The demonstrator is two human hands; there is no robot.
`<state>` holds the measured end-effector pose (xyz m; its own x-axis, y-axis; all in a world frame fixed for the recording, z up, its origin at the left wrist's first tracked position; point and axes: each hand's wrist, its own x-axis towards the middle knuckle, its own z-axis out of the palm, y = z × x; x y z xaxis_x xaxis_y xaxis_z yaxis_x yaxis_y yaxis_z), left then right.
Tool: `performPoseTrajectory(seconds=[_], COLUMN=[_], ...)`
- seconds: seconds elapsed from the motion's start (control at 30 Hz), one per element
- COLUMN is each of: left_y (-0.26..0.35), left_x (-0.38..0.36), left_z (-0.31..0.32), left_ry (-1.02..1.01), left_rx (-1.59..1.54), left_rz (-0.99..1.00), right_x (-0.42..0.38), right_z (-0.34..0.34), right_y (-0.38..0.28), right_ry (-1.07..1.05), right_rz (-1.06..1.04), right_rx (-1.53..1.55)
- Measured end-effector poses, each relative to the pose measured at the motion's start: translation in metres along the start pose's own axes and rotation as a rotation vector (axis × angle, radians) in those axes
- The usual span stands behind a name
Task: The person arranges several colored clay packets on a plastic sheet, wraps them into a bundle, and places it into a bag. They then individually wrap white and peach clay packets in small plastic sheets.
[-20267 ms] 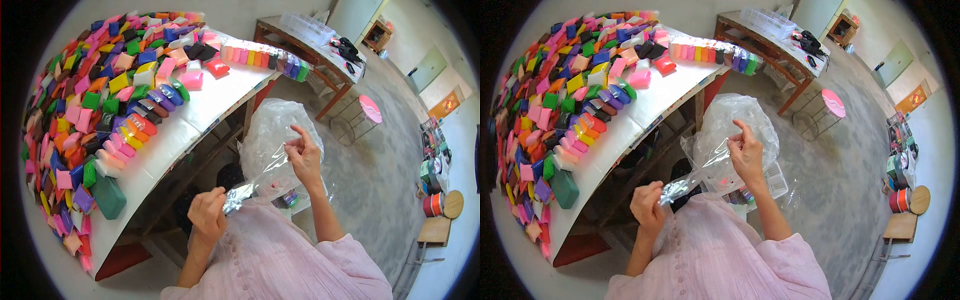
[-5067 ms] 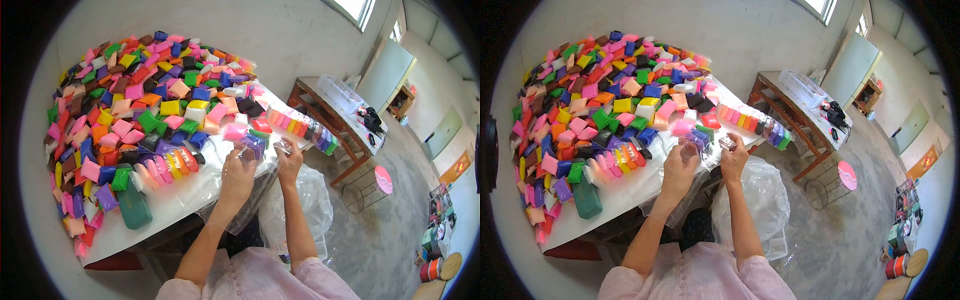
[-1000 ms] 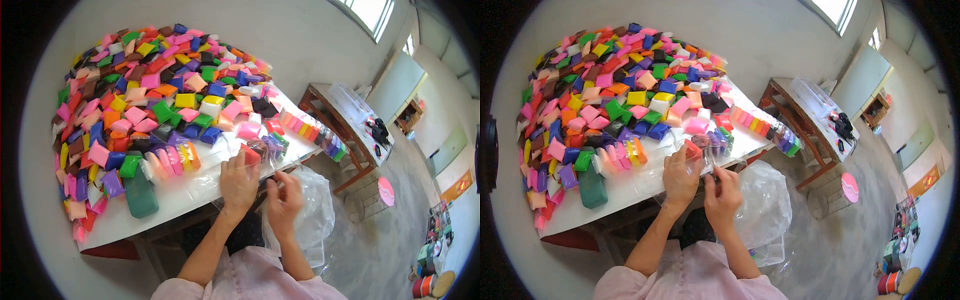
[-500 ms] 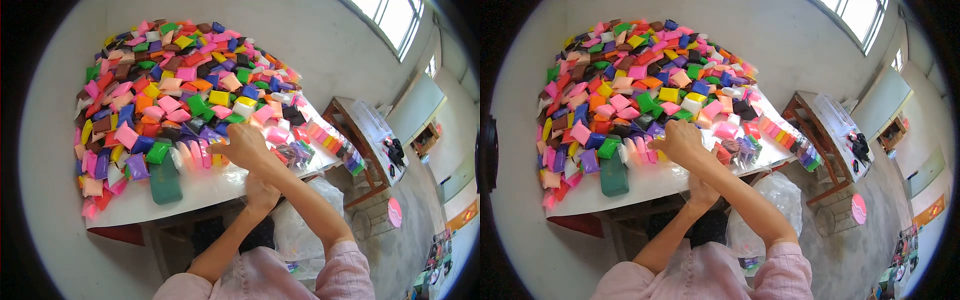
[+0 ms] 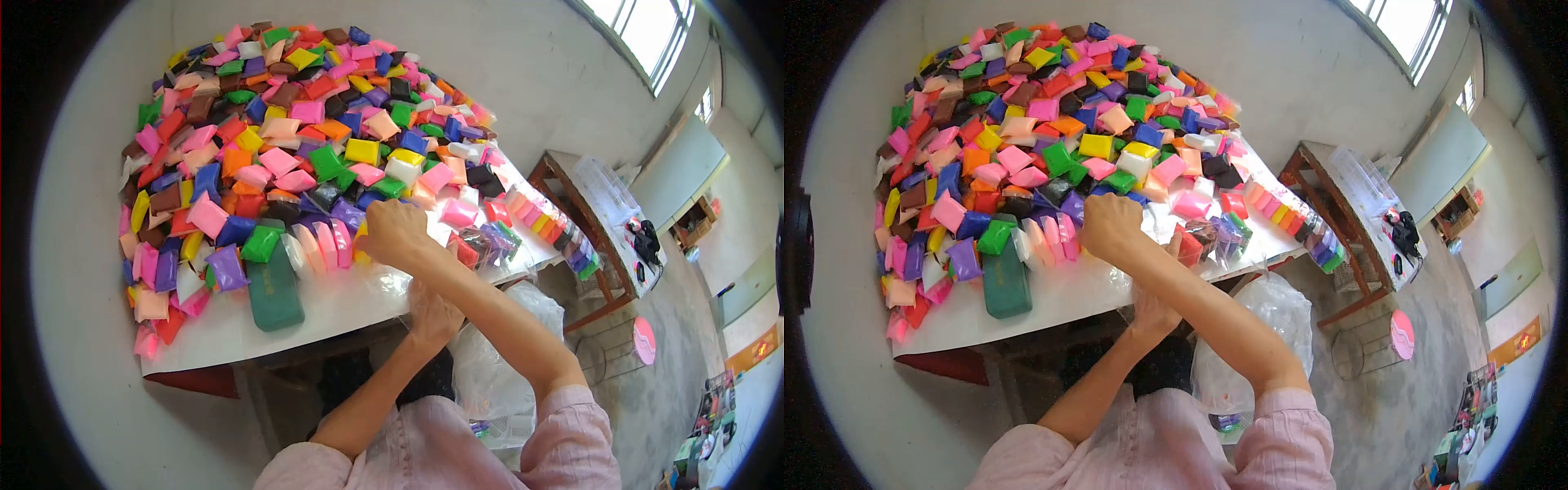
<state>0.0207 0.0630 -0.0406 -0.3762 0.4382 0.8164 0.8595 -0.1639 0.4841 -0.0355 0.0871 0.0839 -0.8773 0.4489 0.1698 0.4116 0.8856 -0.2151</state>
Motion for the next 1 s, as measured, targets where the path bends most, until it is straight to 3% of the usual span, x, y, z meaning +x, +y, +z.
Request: performPoseTrajectory(seconds=[0.1,0.23,0.3,0.33,0.4,0.47,0.53,0.57,0.67,0.8,0.9,1.0], left_y=[0.012,0.015,0.015,0.013,0.022,0.025,0.023,0.023,0.031,0.014,0.008,0.004], left_x=[0.004,0.015,0.017,0.015,0.02,0.023,0.023,0.022,0.028,0.027,0.022,0.022], left_z=[-0.008,-0.019,-0.018,-0.013,-0.017,-0.021,-0.022,-0.023,-0.035,-0.029,-0.029,-0.028], left_ry=[-0.054,-0.139,-0.178,-0.248,-0.168,-0.138,-0.151,-0.158,-0.251,-0.237,-0.161,-0.212], left_rx=[-0.092,0.057,0.115,0.124,0.066,0.025,-0.005,-0.019,-0.065,-0.348,-0.216,-0.252], left_rz=[-0.146,-0.098,-0.081,-0.189,-0.217,-0.237,-0.255,-0.265,-0.302,-0.527,-0.352,-0.339], right_x=[-0.001,-0.028,-0.076,-0.104,-0.159,-0.203,-0.218,-0.223,-0.21,-0.18,-0.167,-0.157], right_z=[-0.005,-0.063,-0.085,-0.096,-0.098,-0.083,-0.045,-0.025,0.001,0.012,0.013,0.016], right_y=[0.0,0.001,0.018,0.021,0.036,0.055,0.071,0.082,0.072,0.069,0.072,0.08], right_ry=[0.027,0.119,0.47,0.569,0.698,0.663,0.676,0.585,0.558,0.652,0.663,0.642], right_rz=[0.029,0.183,0.011,-0.004,0.104,0.29,0.344,0.416,0.41,0.337,0.29,0.296], right_rx=[0.018,0.189,0.505,0.584,0.719,0.843,1.035,1.027,1.143,1.247,1.285,1.295])
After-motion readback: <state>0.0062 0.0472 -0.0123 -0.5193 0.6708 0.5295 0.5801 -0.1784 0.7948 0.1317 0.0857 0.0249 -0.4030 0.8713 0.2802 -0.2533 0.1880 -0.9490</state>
